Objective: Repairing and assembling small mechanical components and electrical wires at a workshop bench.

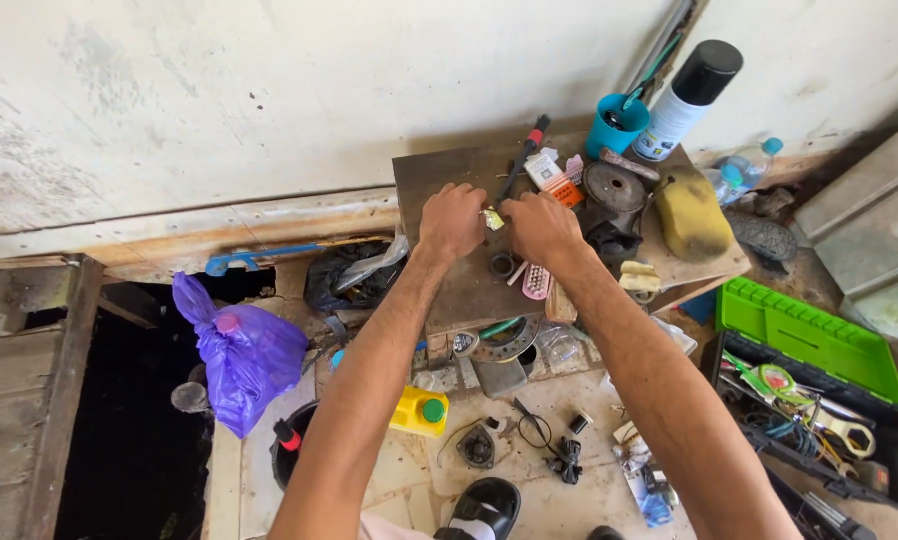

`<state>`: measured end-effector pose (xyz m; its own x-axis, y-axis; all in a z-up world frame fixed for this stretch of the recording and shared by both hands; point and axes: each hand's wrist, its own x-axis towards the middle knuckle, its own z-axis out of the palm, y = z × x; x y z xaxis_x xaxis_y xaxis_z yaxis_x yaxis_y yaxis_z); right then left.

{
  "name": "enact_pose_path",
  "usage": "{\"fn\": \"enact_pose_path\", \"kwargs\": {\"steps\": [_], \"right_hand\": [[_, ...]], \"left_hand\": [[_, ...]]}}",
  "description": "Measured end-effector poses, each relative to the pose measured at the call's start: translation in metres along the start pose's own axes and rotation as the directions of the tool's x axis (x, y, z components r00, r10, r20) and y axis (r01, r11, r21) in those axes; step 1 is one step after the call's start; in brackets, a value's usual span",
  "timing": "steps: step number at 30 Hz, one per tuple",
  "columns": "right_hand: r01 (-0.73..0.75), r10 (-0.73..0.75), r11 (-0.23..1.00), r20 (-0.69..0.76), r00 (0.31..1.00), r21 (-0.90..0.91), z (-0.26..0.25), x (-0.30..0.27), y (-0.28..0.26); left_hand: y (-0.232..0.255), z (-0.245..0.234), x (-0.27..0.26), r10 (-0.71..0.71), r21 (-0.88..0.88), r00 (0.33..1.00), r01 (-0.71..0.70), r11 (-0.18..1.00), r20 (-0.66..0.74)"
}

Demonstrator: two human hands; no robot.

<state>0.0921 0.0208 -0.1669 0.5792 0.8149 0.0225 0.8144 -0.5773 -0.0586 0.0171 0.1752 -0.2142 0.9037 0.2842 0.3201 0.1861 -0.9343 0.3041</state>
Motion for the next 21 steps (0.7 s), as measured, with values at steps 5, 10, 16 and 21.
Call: {"fn": "enact_pose_path", "kwargs": {"steps": [5,10,16,21], "right_hand": [[0.023,-0.024,0.999,0.014,1.000,0.037,0.008,0.024,0.006],[0.076,-0.074,0.994,-0.027,0.997,0.077,0.015,0.028,0.014],[0.071,-0.068,0.996,-0.072,0.995,0.049,0.010,0.016,0.021],[0.086,-0.099,0.991,0.136,0.986,0.100,-0.013,-0.004,0.010]], "left_hand": [[-0.011,-0.001,0.005,-0.116,-0.192,0.992,0.122,0.974,0.043],[-0.021,-0.009,-0.003,-0.110,-0.292,0.992,0.123,0.948,0.059],[-0.017,-0.018,-0.003,-0.041,-0.368,0.995,0.071,0.927,0.087],[-0.011,-0.021,-0.008,0.023,-0.368,0.974,0.062,0.928,0.224]]}}
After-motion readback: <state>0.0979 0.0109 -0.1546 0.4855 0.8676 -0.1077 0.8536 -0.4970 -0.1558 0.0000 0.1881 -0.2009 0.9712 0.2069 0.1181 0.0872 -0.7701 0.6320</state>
